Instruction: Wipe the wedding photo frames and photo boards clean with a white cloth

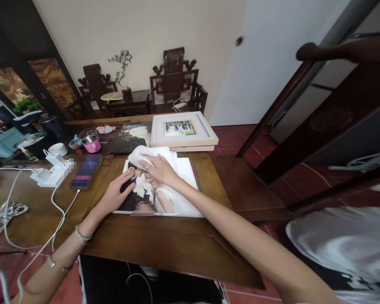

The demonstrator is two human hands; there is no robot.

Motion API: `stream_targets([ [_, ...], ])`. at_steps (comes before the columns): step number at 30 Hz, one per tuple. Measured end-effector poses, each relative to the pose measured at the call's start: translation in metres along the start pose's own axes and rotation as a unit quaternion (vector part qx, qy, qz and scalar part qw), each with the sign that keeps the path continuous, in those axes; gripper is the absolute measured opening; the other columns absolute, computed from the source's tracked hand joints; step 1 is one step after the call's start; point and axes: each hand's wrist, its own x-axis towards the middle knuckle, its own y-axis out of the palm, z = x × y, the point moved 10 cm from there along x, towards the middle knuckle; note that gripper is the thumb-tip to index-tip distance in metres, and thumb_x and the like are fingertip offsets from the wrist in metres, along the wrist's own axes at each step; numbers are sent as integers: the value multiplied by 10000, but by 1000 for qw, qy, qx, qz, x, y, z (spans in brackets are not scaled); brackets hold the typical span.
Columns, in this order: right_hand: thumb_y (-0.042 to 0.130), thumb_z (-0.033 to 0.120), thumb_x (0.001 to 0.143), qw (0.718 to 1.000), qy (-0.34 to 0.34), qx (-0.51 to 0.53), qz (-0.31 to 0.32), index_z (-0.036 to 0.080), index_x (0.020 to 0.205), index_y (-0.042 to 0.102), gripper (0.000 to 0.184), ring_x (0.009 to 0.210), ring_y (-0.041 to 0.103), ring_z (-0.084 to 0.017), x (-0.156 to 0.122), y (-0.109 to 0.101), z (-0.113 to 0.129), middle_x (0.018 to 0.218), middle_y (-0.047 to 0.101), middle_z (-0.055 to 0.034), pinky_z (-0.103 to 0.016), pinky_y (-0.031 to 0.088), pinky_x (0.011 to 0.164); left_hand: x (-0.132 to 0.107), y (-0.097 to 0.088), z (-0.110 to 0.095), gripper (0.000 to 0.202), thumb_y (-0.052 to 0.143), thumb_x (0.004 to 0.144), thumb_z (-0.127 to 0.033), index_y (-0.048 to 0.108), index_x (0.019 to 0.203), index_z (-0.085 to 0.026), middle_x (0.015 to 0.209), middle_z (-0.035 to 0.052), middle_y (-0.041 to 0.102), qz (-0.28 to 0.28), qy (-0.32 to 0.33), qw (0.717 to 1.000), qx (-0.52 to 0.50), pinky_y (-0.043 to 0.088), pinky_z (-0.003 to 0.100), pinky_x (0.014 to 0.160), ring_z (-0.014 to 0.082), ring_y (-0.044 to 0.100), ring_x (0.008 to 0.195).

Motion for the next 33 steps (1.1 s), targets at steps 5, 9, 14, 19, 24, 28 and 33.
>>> stream_targets([
  [5, 365, 409, 956, 1000, 3, -8, 6, 218, 970, 682, 370, 945, 668, -250, 8, 2, -8, 930, 741, -17, -452, 380, 1008, 0, 0, 1, 449, 458, 923, -362, 515, 1321, -164, 1444, 102, 444, 7, -3, 1000, 10, 297, 420, 1140, 217, 383, 1356],
  [9, 371, 437, 950, 999, 28, -41, -12, 226, 1157, 632, 394, 1296, 425, -310, -25, -27, -42, 1323, 575, -45, -515, 281, 1077, 1, 1, 0, 445, 447, 927, -344, 499, 1337, -179, 1458, 90, 425, 17, -2, 1000, 14, 278, 430, 1147, 213, 366, 1366],
  [14, 371, 419, 943, 991, 75, -103, -37, 208, 1153, 633, 397, 1318, 391, -333, -74, -61, -83, 1307, 585, -76, -570, 255, 1090, 2, -2, 0, 440, 483, 911, -332, 531, 1309, -150, 1434, 102, 452, 5, -10, 1000, -11, 281, 415, 1149, 211, 386, 1355],
  [19, 370, 400, 950, 994, -18, -107, 33, 201, 1067, 645, 359, 1315, 401, -317, -119, -45, -41, 1300, 587, -94, -577, 235, 1110, 2, -9, 1, 409, 538, 877, -313, 590, 1243, -138, 1359, 102, 539, -35, -26, 997, -69, 319, 390, 1132, 213, 448, 1311],
  [24, 419, 297, 939, 982, -107, -124, 93, 209, 940, 657, 253, 1357, 342, -267, -151, -23, 14, 1376, 519, -90, -547, 209, 1137, 0, -11, 0, 404, 526, 883, -322, 595, 1241, -148, 1358, 97, 539, -45, -28, 998, -33, 340, 387, 1122, 217, 478, 1288],
  [28, 399, 250, 946, 976, -125, -151, 93, 230, 1005, 654, 263, 1297, 438, -249, -131, -23, 14, 1244, 626, -57, -519, 251, 1130, 1, -9, -4, 419, 513, 893, -331, 579, 1259, -138, 1379, 111, 514, -29, -9, 1000, 3, 348, 393, 1117, 219, 475, 1291],
  [33, 380, 307, 957, 974, -83, -209, 16, 205, 1121, 631, 316, 1154, 569, -294, -71, -38, -29, 1223, 641, -78, -547, 320, 1076, 2, -11, -4, 422, 533, 886, -340, 578, 1260, -151, 1376, 105, 518, -30, 0, 999, 11, 359, 402, 1110, 222, 482, 1284],
])
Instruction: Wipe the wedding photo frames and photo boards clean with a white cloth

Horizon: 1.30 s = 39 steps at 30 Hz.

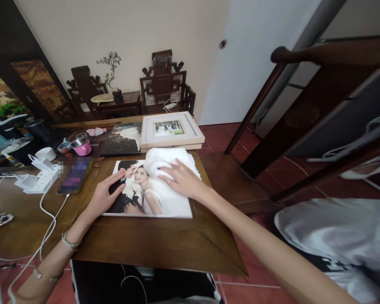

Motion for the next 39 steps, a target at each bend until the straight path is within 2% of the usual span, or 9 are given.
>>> stream_targets([
  [3, 374, 321, 961, 999, 21, -20, -22, 200, 1130, 622, 323, 1135, 580, -300, 17, 5, -21, 1223, 640, -97, -565, 331, 1057, 0, 0, 0, 420, 539, 883, -335, 582, 1257, -147, 1365, 103, 531, -1, 4, 1000, -6, 364, 392, 1108, 219, 486, 1281],
  [6, 377, 321, 964, 999, -2, -23, -23, 178, 1124, 619, 323, 1250, 484, -302, 14, 9, -16, 1286, 590, -135, -592, 287, 1070, -1, 1, -1, 403, 532, 887, -320, 590, 1246, -147, 1357, 98, 540, 0, 8, 1000, -10, 360, 392, 1111, 215, 482, 1284],
  [15, 446, 158, 890, 992, -120, 24, 38, 184, 962, 658, 226, 1371, 312, -267, -59, 8, 78, 1384, 497, -153, -602, 167, 1118, -2, 7, -1, 441, 472, 907, -319, 549, 1288, -109, 1408, 124, 480, 18, -7, 1000, 1, 315, 398, 1135, 216, 430, 1326],
  [18, 448, 159, 890, 988, -142, 31, 56, 203, 1010, 648, 238, 1359, 338, -242, -67, 5, 89, 1392, 498, -117, -554, 196, 1134, -3, 8, -1, 465, 497, 894, -350, 541, 1296, -121, 1419, 120, 468, 23, -10, 1000, 3, 311, 402, 1136, 220, 421, 1332],
  [21, 424, 175, 912, 990, -130, 17, 56, 214, 1026, 648, 254, 1344, 367, -235, -52, 6, 69, 1351, 541, -109, -533, 246, 1124, -3, 8, -2, 470, 511, 889, -369, 539, 1300, -144, 1430, 106, 458, 30, -9, 1000, 3, 305, 402, 1140, 218, 406, 1342],
  [27, 384, 307, 963, 999, -31, -23, -13, 171, 1101, 628, 311, 1233, 505, -287, -2, 9, -4, 1299, 580, -143, -568, 276, 1095, -4, 8, -2, 450, 456, 921, -351, 520, 1318, -148, 1445, 98, 437, 41, -10, 999, 0, 290, 407, 1147, 207, 388, 1354],
  [30, 403, 301, 952, 999, -10, -29, -28, 157, 1100, 629, 306, 1254, 483, -296, 0, 10, -10, 1343, 536, -168, -577, 275, 1088, -4, 8, -2, 449, 471, 912, -333, 516, 1323, -157, 1447, 95, 434, 41, -9, 999, 1, 296, 419, 1143, 213, 389, 1353],
  [34, 422, 212, 922, 999, -45, -15, -8, 159, 981, 661, 252, 1326, 389, -291, -29, 9, 26, 1343, 531, -185, -601, 239, 1093, -4, 9, -2, 449, 475, 910, -343, 525, 1317, -157, 1442, 98, 441, 36, -4, 999, 9, 302, 423, 1141, 216, 395, 1349],
  [39, 469, 175, 868, 991, -120, 37, 57, 212, 883, 672, 206, 1364, 319, -290, -79, 6, 90, 1397, 492, -106, -632, 177, 1108, -4, 10, -2, 440, 473, 910, -338, 524, 1321, -187, 1442, 82, 446, 34, 1, 999, 7, 300, 425, 1142, 218, 391, 1351],
])
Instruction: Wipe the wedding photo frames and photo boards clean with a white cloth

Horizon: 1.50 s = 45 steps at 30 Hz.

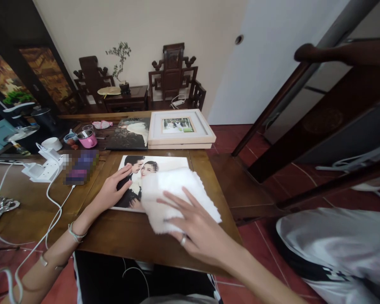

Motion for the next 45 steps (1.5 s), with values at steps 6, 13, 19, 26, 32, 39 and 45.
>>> stream_targets([
  [6, 476, 179, 866, 1000, -18, 11, 11, 198, 901, 668, 196, 1346, 359, -260, 2, 0, 6, 1412, 469, -131, -561, 199, 1132, 0, 0, -1, 451, 473, 911, -342, 523, 1321, -161, 1439, 99, 446, 6, -3, 1000, 2, 301, 425, 1141, 230, 385, 1354],
  [13, 412, 257, 940, 995, 66, -35, -59, 199, 1028, 652, 262, 1279, 459, -273, 40, -10, -86, 1297, 587, -114, -571, 270, 1102, 0, -2, -1, 429, 486, 906, -333, 549, 1295, -163, 1426, 92, 466, -2, 1, 1000, 10, 318, 417, 1135, 225, 406, 1341],
  [19, 404, 305, 950, 991, 101, -45, -71, 180, 1088, 636, 297, 1300, 429, -292, 45, -11, -110, 1310, 568, -151, -596, 255, 1093, -1, -7, 0, 366, 533, 878, -334, 635, 1194, -182, 1388, 79, 513, -31, -11, 999, -3, 370, 411, 1106, 244, 475, 1288],
  [26, 435, 175, 896, 998, 32, -30, -34, 191, 930, 663, 231, 1347, 355, -284, 24, -3, -42, 1333, 549, -151, -620, 195, 1103, -1, -6, 0, 355, 532, 878, -317, 637, 1193, -192, 1387, 70, 515, -37, -8, 999, -6, 374, 409, 1103, 238, 477, 1287],
  [32, 457, 175, 872, 999, -31, -10, 3, 194, 946, 660, 217, 1361, 328, -271, 12, 6, 2, 1411, 473, -123, -593, 167, 1126, -1, 0, 1, 444, 482, 908, -319, 519, 1324, -170, 1442, 89, 445, -4, -2, 1000, 2, 308, 419, 1138, 222, 401, 1345],
  [39, 451, 228, 914, 997, 41, -36, -60, 194, 982, 667, 229, 1277, 460, -278, 34, -9, -76, 1367, 517, -150, -580, 262, 1096, -1, 0, 0, 432, 465, 917, -336, 524, 1321, -197, 1440, 71, 451, 5, -2, 1000, 3, 293, 418, 1146, 211, 377, 1360],
  [45, 414, 233, 934, 990, 99, -88, -53, 150, 1059, 642, 273, 1314, 400, -320, 43, -8, -104, 1358, 508, -202, -630, 279, 1060, -1, -1, 3, 441, 478, 906, -340, 528, 1315, -183, 1442, 81, 447, -3, -18, 1000, -12, 293, 407, 1146, 214, 394, 1350],
])
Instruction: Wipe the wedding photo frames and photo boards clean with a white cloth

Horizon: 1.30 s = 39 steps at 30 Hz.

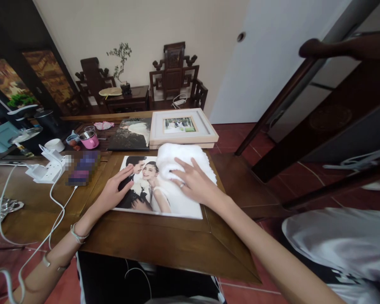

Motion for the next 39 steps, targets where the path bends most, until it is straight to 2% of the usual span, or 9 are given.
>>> stream_targets([
  [2, 409, 179, 916, 1000, -24, 3, 14, 137, 1009, 656, 267, 1346, 338, -332, -11, 0, 21, 1350, 512, -214, -655, 250, 1059, 0, 1, 0, 446, 473, 908, -340, 526, 1315, -166, 1449, 91, 436, 0, 1, 1000, -2, 283, 400, 1150, 212, 386, 1355],
  [5, 422, 127, 879, 997, -58, 31, 26, 172, 956, 671, 264, 1372, 284, -322, -36, -5, 61, 1395, 481, -163, -671, 209, 1072, 0, 3, 2, 460, 463, 914, -349, 507, 1330, -156, 1463, 100, 415, 4, -3, 1000, -2, 271, 398, 1153, 207, 371, 1364],
  [10, 467, 140, 843, 990, -107, 68, 59, 214, 939, 684, 248, 1370, 288, -326, -67, -11, 111, 1419, 461, -108, -683, 203, 1072, -1, 5, 6, 509, 450, 920, -388, 430, 1387, -186, 1508, 87, 342, 13, -11, 1000, 4, 221, 430, 1163, 213, 263, 1414],
  [13, 474, 141, 847, 989, -112, 79, 56, 213, 947, 677, 237, 1358, 327, -294, -64, -13, 106, 1406, 479, -108, -625, 208, 1102, -1, 7, 8, 518, 426, 930, -399, 401, 1404, -193, 1512, 85, 336, 25, -19, 999, 13, 216, 440, 1162, 212, 249, 1420],
  [21, 421, 238, 935, 1000, -24, -2, 1, 155, 1076, 645, 277, 1269, 465, -305, 2, -3, 15, 1357, 513, -195, -598, 296, 1064, -2, 11, 13, 513, 355, 954, -350, 355, 1425, -145, 1524, 100, 306, 38, -13, 998, 39, 212, 432, 1167, 203, 234, 1424],
  [25, 398, 248, 952, 999, 2, -31, 16, 111, 1138, 615, 317, 1299, 424, -318, 19, 3, -1, 1332, 520, -235, -602, 305, 1052, -1, 12, 16, 493, 307, 959, -301, 349, 1428, -154, 1528, 99, 300, 34, -11, 999, 41, 221, 443, 1165, 204, 233, 1424],
  [28, 399, 211, 939, 999, -16, -26, 22, 117, 1066, 648, 295, 1333, 365, -331, 7, 2, 17, 1307, 542, -237, -635, 286, 1046, -1, 13, 16, 493, 294, 958, -294, 356, 1424, -143, 1524, 106, 306, 32, -8, 999, 43, 219, 438, 1168, 203, 235, 1424],
  [36, 480, 135, 837, 992, -99, 61, 50, 198, 951, 686, 244, 1381, 264, -320, -64, -8, 107, 1411, 471, -127, -675, 163, 1079, 0, 12, 14, 489, 325, 956, -324, 360, 1420, -173, 1520, 97, 319, 28, -10, 999, 40, 218, 442, 1165, 208, 244, 1421],
  [39, 504, 151, 824, 986, -122, 88, 65, 211, 903, 689, 210, 1375, 285, -309, -67, -8, 119, 1425, 458, -101, -649, 162, 1094, 0, 12, 13, 491, 329, 956, -325, 359, 1421, -170, 1518, 101, 322, 31, -11, 999, 42, 222, 440, 1164, 208, 247, 1420],
])
